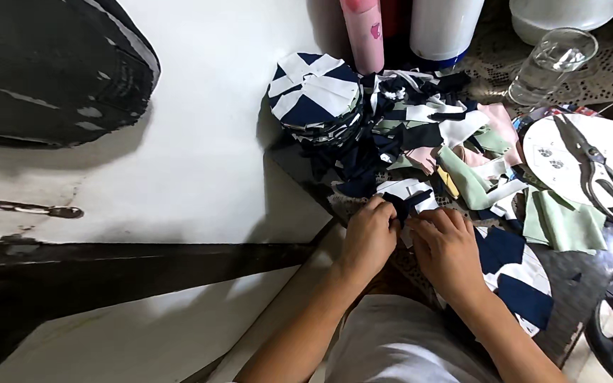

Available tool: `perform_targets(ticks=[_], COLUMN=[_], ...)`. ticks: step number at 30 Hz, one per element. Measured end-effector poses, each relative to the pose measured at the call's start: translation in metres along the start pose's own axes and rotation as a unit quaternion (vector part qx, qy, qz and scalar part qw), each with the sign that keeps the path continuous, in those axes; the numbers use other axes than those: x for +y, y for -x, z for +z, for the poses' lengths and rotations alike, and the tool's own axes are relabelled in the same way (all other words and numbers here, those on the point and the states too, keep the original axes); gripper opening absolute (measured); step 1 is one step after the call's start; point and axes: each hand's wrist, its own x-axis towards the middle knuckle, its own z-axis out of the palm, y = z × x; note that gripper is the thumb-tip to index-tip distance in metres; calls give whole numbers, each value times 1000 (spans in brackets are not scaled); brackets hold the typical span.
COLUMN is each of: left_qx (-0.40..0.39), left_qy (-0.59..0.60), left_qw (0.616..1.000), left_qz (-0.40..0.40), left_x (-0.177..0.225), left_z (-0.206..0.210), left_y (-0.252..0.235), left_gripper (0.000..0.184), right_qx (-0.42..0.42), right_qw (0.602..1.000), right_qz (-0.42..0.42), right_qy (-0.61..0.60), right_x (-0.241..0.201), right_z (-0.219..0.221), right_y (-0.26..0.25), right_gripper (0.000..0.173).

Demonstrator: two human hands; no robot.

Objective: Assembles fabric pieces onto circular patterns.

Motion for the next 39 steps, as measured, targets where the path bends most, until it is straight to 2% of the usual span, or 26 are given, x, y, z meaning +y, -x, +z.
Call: perform_targets(ticks=[7,13,15,18,20,21,23,26,28,30,35,39], left_qx=[35,-21,-55,-81,-82,-80,-71,-48,-51,-38,3,-18], left_qy=[-8,135,226,360,404,399,329,128,26,-25,6,106], left_qw=[999,990,971,922,901,904,937,990,998,999,1000,994], left_qz=[23,-22,-58,-120,-139,-134,-96,-23,-3,7,18,-18], left_x=[-4,-23,-33,-40,-40,-40,-41,-24,-10,-4,-11,-25], left_z=[5,-9,-15,-20,-22,-22,-18,-15,-11,-6,-4,-11], left_y=[-1,-10,-14,-18,-18,-18,-17,-11,-9,-10,-12,-16], left_gripper=[10,10,8,6,8,7,4,15,20,17,11,9], right_qx=[-1,14,20,30,40,43,44,42,32,32,38,37], right_qw=[1000,1000,1000,999,999,999,999,999,999,999,999,999], right_qz=[6,3,10,15,11,8,10,26,31,27,21,25], right_qy=[7,-1,-6,-10,-13,-13,-9,1,2,2,3,2], right_x=[-1,-6,-6,-5,-7,-8,-9,-6,-5,-4,-5,-5], right_z=[6,7,7,7,9,10,10,9,8,9,9,10], right_y=[3,-2,-3,-2,-3,-4,-6,-6,-5,-4,-2,2], right_gripper=[22,21,21,21,21,22,22,20,19,20,21,21])
